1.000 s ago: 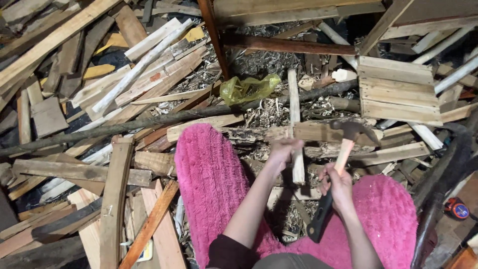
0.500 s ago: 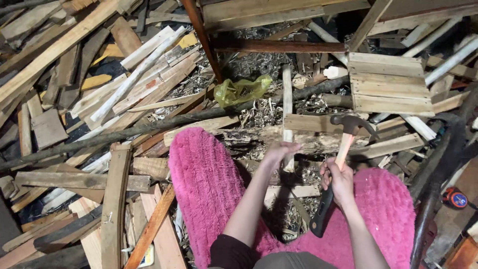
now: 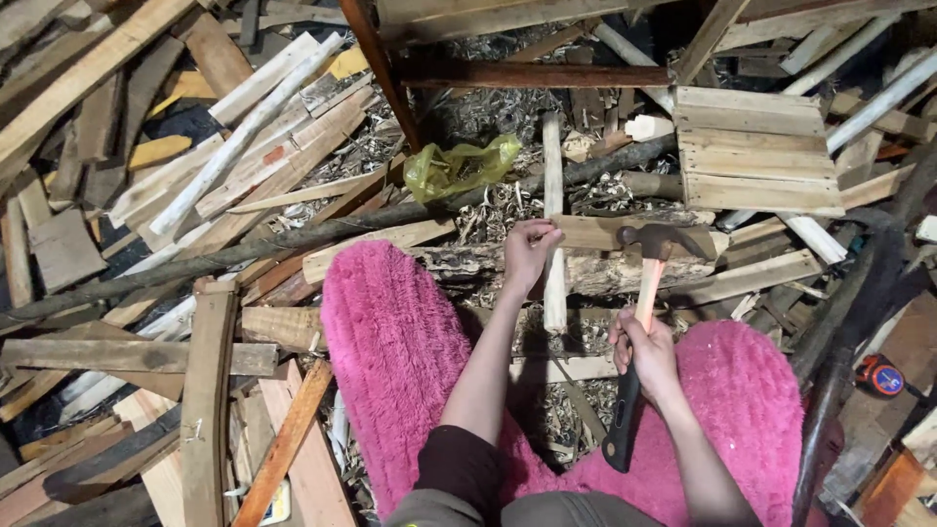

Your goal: Driving a wooden dowel into a wood block using a hammer

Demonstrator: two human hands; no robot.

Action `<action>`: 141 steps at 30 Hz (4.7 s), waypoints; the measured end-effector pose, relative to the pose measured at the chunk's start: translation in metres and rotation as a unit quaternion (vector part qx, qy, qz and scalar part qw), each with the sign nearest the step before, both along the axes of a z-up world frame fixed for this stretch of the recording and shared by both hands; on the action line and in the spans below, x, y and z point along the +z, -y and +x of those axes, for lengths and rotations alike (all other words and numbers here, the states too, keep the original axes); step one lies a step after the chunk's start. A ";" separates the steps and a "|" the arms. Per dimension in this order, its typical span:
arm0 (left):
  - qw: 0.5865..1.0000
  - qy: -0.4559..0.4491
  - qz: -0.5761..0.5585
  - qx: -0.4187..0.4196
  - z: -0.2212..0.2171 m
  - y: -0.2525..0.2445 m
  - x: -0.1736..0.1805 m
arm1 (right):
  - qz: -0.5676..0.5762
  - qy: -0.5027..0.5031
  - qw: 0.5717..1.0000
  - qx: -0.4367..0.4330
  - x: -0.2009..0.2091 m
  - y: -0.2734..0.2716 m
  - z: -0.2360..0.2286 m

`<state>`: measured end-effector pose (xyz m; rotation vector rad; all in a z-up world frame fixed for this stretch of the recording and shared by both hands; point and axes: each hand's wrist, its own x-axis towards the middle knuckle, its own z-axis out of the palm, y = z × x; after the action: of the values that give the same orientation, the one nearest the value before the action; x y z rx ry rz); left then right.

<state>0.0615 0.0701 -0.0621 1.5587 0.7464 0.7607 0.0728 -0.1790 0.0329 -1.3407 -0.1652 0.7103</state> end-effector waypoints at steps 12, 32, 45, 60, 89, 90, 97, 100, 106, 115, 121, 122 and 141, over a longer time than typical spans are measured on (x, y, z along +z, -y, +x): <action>0.998 -0.018 0.050 -0.026 -0.003 -0.010 -0.004 | -0.030 0.007 0.999 0.025 -0.011 -0.015 0.001; 0.987 0.031 0.148 -0.060 -0.002 -0.013 -0.032 | -0.253 0.181 0.943 0.122 0.074 -0.040 -0.013; 0.987 -0.070 0.112 -0.086 -0.001 -0.012 -0.027 | -0.271 0.342 0.886 0.156 0.121 -0.076 -0.039; 0.978 -0.149 0.099 -0.107 0.003 -0.008 -0.002 | -0.313 0.335 0.879 0.130 0.088 -0.074 -0.030; 0.955 -0.250 0.084 -0.133 0.008 -0.004 0.005 | -0.307 0.350 0.879 0.107 0.067 -0.067 -0.013; 0.955 -0.249 0.086 -0.133 0.009 -0.006 0.007 | -0.305 0.352 0.879 0.104 0.069 -0.069 -0.012; 0.961 -0.225 0.076 -0.139 0.000 -0.002 0.033 | -0.231 0.360 0.902 0.061 0.094 -0.070 -0.024; 0.958 -0.240 0.075 -0.140 0.002 -0.002 0.029 | -0.250 0.330 0.907 0.079 0.082 -0.067 -0.014; 0.965 -0.208 0.089 -0.130 0.004 -0.003 0.021 | -0.161 0.190 0.968 0.005 0.083 -0.061 -0.017; 0.975 -0.162 0.118 -0.098 -0.003 0.007 0.010 | -0.095 0.116 0.984 -0.094 0.019 -0.016 -0.021; 0.969 -0.248 0.024 -0.003 -0.034 0.039 0.060 | -0.076 0.112 0.987 -0.090 0.003 -0.006 -0.010; 0.942 -0.334 -0.034 0.004 -0.040 0.044 0.069 | -0.067 0.112 0.987 -0.094 0.002 -0.008 -0.009; 0.872 -0.005 -0.488 -0.050 -0.049 0.099 0.003 | -0.077 0.166 0.983 0.001 0.048 -0.023 -0.017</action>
<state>0.0128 -0.0288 -0.0593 0.6620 0.8578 0.2016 0.0559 -0.1560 0.0812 -1.6025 -0.3853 0.5030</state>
